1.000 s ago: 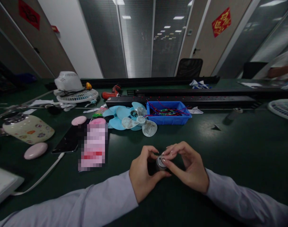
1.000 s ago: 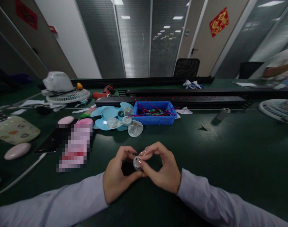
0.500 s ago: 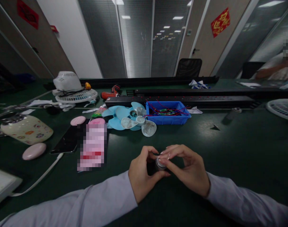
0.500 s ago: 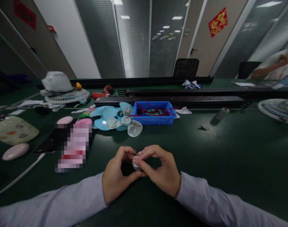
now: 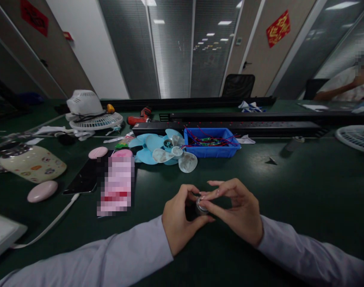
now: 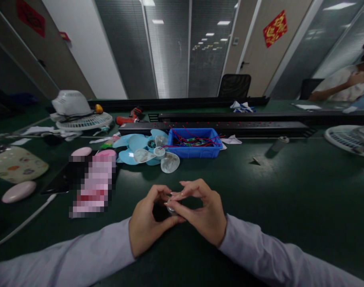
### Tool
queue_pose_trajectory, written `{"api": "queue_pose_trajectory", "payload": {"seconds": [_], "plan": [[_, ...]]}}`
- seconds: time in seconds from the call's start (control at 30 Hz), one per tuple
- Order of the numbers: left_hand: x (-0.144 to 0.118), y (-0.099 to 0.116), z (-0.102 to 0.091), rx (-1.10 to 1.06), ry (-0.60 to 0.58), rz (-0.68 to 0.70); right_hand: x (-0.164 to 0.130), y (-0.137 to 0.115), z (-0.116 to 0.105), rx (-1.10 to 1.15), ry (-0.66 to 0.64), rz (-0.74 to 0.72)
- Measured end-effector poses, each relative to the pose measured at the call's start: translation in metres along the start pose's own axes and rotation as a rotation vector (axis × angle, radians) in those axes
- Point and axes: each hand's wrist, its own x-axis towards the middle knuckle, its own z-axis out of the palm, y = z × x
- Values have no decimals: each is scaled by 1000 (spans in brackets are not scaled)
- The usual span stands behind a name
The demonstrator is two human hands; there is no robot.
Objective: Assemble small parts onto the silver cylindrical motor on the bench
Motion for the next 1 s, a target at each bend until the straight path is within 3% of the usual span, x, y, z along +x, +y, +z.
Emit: {"api": "queue_pose_trajectory", "payload": {"seconds": [0.23, 0.5, 0.8, 1.0], "plan": [[3, 3, -4, 145, -16, 114, -1, 3, -3, -87, -22, -19], [3, 4, -7, 187, -36, 111, 3, 4, -8, -217, -158, -13], [2, 6, -6, 178, -11, 96, 4, 5, -20, -66, -343, 41], [3, 8, -6, 182, -7, 97, -1, 4, -12, 158, -353, 252]]}}
